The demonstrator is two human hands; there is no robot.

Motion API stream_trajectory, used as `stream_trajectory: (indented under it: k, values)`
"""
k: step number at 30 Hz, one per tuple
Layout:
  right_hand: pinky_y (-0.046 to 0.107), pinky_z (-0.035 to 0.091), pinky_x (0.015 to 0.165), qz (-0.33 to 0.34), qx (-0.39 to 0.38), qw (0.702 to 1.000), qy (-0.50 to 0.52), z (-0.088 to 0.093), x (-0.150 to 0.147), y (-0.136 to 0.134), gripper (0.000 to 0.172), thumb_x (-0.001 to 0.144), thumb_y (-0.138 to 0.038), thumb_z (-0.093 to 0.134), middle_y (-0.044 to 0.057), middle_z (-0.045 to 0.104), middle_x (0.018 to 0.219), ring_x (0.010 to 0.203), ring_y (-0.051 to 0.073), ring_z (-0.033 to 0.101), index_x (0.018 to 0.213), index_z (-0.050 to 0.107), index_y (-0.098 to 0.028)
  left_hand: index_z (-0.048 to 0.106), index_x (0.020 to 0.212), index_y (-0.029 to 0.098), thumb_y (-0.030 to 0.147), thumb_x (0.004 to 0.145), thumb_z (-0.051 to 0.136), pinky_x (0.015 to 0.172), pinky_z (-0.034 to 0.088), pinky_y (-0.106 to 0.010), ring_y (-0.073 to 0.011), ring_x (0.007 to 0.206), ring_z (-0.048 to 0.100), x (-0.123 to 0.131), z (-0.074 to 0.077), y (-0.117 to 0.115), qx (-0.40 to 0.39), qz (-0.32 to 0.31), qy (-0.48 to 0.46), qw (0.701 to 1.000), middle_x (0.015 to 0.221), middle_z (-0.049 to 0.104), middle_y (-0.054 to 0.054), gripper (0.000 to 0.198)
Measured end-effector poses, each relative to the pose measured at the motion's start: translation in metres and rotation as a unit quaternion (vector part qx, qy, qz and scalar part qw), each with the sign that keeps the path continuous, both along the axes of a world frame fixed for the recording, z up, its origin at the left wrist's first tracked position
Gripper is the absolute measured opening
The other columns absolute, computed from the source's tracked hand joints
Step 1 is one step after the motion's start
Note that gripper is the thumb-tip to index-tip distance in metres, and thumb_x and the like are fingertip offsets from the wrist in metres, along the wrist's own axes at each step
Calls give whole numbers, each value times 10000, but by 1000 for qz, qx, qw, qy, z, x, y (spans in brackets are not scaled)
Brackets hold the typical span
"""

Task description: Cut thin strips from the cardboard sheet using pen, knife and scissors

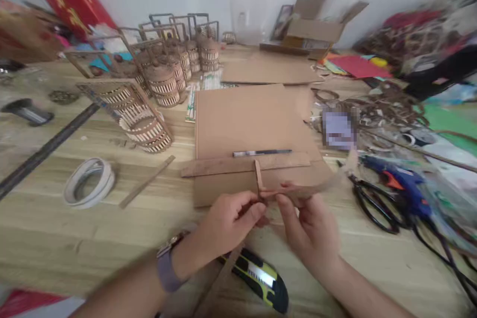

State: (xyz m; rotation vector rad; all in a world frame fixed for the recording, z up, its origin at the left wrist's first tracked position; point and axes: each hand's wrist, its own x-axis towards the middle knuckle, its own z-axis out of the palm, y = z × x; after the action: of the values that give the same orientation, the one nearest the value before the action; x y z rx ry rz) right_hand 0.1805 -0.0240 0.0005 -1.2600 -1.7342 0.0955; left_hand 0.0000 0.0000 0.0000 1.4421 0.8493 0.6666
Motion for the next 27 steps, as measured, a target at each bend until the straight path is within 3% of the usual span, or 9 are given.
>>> stream_trajectory:
  k: [6, 11, 15, 19, 23, 27]
  values:
    - [320, 600, 834, 66, -8, 997, -35, 0, -2, 5, 106, 973, -235, 545, 4, 795, 940, 925, 183, 750, 974, 647, -266, 686, 1020, 136, 403, 987, 498, 698, 534, -241, -181, 798, 728, 5, 1, 6, 0, 17, 14, 1000, 863, 761, -76, 328]
    - [398, 578, 910, 65, 9, 996, -65, 0, -4, 5, 74, 962, -252, 576, 16, 793, 967, 927, 208, 753, 1008, 632, -266, 681, 974, 136, 368, 976, 492, 690, 552, -246, -185, 779, 732, 4, 0, 5, 2, 28, 8, 1000, 842, 758, -76, 300]
    - [357, 594, 800, 29, -11, 999, -42, 1, -2, 5, 112, 991, -283, 532, 8, 789, 877, 870, 206, 755, 966, 641, -278, 673, 938, 132, 346, 973, 475, 687, 580, -271, -202, 753, 747, 4, 1, 2, 2, 12, 13, 1000, 811, 763, -90, 293]
    - [275, 571, 576, 14, -98, 989, 108, -3, 1, 6, 98, 1002, -326, 520, 13, 769, 810, 680, 172, 733, 972, 591, -266, 645, 853, 137, 331, 972, 476, 693, 584, -265, -210, 770, 760, 3, 2, 0, 5, -29, 12, 1000, 818, 771, -109, 283]
    - [249, 574, 603, 23, -83, 988, 125, -7, -1, 5, 69, 995, -301, 543, 16, 767, 837, 721, 158, 737, 967, 592, -262, 666, 909, 129, 379, 955, 522, 701, 574, -264, -211, 793, 757, 4, 3, 0, -7, -10, -2, 1000, 840, 771, -109, 293]
    - [273, 596, 702, 77, -53, 992, 89, -6, -4, 3, 111, 996, -261, 530, 28, 772, 909, 847, 173, 749, 962, 635, -255, 687, 956, 132, 438, 928, 571, 711, 565, -258, -205, 819, 745, 5, 1, 3, -35, 7, -10, 999, 888, 768, -100, 328]
